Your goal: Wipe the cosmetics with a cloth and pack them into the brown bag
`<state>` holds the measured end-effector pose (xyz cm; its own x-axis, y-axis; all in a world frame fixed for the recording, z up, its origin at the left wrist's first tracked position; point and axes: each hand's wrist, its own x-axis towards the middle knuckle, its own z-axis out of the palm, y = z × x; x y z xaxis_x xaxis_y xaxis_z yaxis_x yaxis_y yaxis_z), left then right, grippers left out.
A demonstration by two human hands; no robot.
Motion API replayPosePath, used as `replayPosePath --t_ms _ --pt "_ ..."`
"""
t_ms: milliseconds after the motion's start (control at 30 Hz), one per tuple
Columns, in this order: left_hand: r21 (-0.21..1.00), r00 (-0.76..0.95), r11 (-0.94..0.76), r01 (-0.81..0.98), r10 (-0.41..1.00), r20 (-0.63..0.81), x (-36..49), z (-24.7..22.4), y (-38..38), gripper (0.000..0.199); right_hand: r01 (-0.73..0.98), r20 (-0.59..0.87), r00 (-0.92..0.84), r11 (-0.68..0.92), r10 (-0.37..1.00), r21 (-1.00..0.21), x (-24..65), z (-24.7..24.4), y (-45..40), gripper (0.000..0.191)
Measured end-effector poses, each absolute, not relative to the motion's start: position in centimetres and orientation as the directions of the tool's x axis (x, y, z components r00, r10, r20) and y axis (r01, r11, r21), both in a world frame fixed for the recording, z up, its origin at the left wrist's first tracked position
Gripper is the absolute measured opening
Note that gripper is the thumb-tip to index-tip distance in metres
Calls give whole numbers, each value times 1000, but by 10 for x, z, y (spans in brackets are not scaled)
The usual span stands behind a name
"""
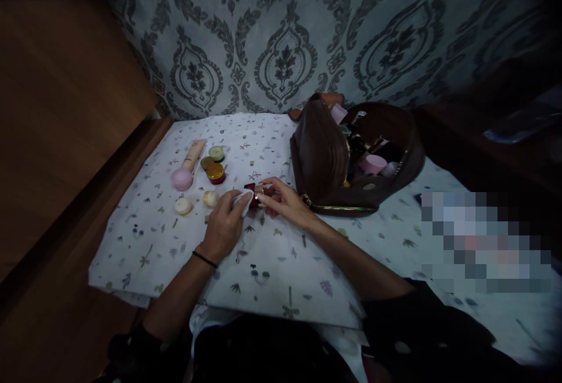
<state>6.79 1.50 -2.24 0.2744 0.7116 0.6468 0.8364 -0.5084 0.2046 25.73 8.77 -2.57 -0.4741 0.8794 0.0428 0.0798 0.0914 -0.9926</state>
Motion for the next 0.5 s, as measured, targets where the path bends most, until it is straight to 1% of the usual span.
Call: replayPosePath --t_ms 100,233,367,500 --pt "184 294 -510 840 714 636 69 -23 15 60 93 28 -442 77 897 -993 256 -26 89 46" --pt "186 311 -507 842 736 601 70 -23 13 57 101 19 -406 66 914 -993 255 -26 89 45" --pt "206 307 -511 834 741 597 70 -21 12 57 56 27 -399 54 916 -997 256 -26 89 45" --pt "244 290 -511 824 751 593 69 -20 13 58 22 25 -437 38 899 -999 258 -27 88 46"
